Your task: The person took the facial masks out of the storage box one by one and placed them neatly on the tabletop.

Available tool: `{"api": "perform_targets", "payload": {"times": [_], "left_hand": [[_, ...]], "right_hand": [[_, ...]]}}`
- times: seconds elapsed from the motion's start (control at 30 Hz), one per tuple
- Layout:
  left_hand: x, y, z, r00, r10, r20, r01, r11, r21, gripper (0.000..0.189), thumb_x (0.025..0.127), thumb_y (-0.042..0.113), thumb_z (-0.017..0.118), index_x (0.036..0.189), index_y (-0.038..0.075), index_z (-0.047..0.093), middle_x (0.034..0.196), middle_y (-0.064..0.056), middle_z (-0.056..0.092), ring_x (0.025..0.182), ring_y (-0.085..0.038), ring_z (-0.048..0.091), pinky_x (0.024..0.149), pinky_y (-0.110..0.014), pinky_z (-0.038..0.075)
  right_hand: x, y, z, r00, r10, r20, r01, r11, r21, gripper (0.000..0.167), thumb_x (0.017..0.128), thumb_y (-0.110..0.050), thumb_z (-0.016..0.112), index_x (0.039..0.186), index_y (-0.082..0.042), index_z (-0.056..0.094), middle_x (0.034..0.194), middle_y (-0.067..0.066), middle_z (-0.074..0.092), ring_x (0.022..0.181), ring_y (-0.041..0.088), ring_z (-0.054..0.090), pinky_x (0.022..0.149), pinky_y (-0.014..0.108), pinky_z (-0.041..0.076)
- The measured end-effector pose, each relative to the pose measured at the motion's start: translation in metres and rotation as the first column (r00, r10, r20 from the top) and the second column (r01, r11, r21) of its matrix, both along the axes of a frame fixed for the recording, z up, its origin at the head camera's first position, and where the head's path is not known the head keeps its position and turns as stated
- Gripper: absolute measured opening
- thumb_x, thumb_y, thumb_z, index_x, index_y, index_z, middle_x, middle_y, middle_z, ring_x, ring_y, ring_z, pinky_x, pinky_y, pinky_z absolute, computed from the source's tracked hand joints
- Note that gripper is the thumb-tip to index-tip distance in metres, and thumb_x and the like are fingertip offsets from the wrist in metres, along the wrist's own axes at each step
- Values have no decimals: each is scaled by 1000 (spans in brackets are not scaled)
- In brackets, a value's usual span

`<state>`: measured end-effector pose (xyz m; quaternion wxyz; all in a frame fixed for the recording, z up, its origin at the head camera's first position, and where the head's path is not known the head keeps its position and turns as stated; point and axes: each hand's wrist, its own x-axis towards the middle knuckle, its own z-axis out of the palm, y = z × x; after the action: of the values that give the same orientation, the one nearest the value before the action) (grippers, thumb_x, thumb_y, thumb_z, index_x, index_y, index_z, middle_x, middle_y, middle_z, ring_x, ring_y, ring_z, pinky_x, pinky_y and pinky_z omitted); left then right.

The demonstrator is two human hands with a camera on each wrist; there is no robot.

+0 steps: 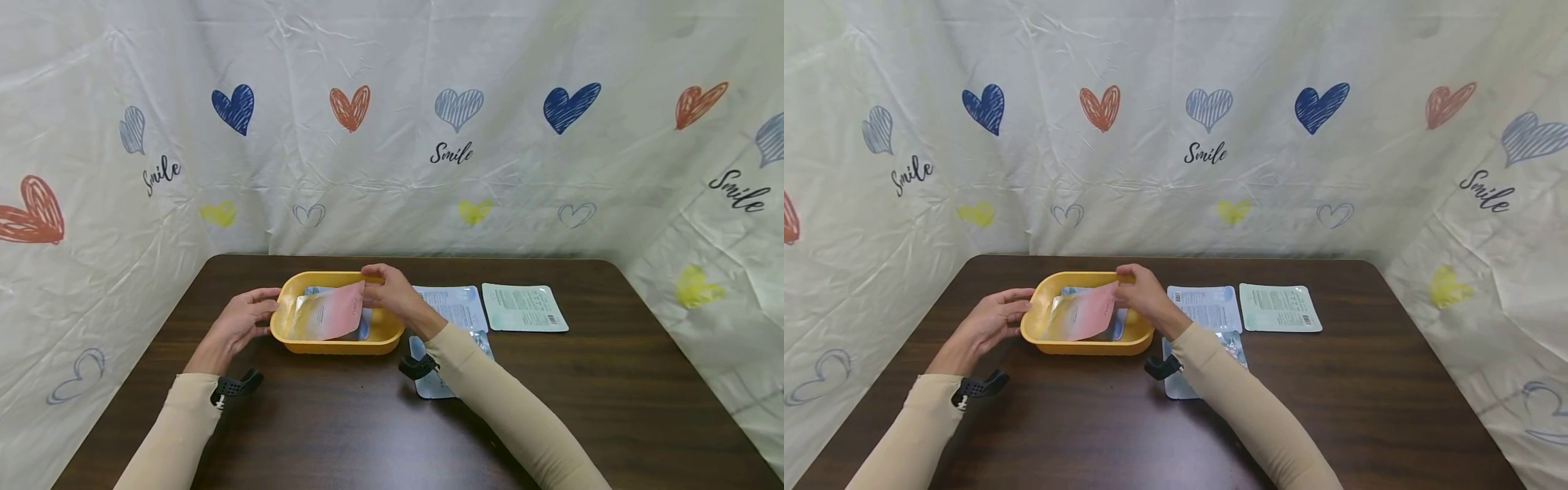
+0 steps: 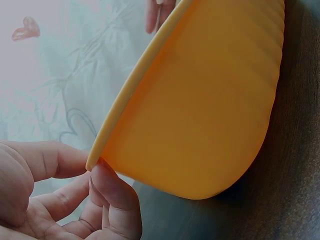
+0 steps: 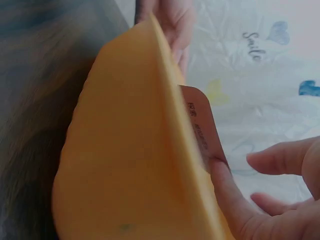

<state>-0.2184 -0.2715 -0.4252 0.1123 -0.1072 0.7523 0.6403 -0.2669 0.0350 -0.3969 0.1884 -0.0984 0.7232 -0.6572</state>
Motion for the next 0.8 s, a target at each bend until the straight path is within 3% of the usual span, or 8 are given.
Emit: {"api": "perform_targets", "payload": {"times": [0.13, 0.27, 0.47, 0.6, 0.8], "left_hand": [[0, 0, 0, 1000, -1, -5, 1, 1000, 0, 54, 103, 19, 60, 152, 5, 43, 146, -22, 47, 108, -28, 62, 82, -31, 59], [1, 0, 0, 1000, -4, -7, 4, 1000, -4, 54, 103, 19, 60, 152, 5, 43, 146, -22, 47, 107, -28, 62, 81, -31, 58], [1, 0, 0, 1000, -4, -10, 4, 1000, -1, 54, 103, 19, 60, 152, 5, 43, 147, -22, 47, 109, -29, 62, 82, -32, 58], [1, 0, 0, 1000, -3, -12, 3, 1000, 0, 53, 103, 19, 59, 152, 5, 44, 147, -22, 48, 110, -30, 61, 81, -32, 58], [2, 1, 0, 1000, 0, -12, 0, 1000, -7, 52, 104, 19, 59, 152, 6, 44, 147, -22, 48, 108, -29, 62, 80, -30, 58]], "right_hand": [[1, -3, 2, 999, 11, 50, -10, 1000, -18, 55, 96, 2, 63, 147, 4, 43, 138, 23, 53, 119, 34, 61, 98, 52, 52], [2, -4, 0, 994, 61, 85, -62, 998, 12, 51, 95, 3, 63, 144, 4, 46, 132, 21, 61, 115, 33, 65, 99, 53, 51], [6, -7, -2, 985, 146, 88, -150, 988, 38, 42, 95, 5, 63, 135, 5, 54, 122, 20, 68, 96, 25, 70, 94, 48, 55], [8, -11, -3, 979, 184, 83, -188, 981, 39, 41, 96, 3, 61, 136, 4, 54, 120, 20, 68, 93, 24, 70, 90, 47, 58], [8, -15, -8, 978, 184, 102, -191, 980, 60, 31, 98, 0, 61, 128, 3, 57, 108, 17, 66, 84, 23, 69, 83, 46, 60]]}}
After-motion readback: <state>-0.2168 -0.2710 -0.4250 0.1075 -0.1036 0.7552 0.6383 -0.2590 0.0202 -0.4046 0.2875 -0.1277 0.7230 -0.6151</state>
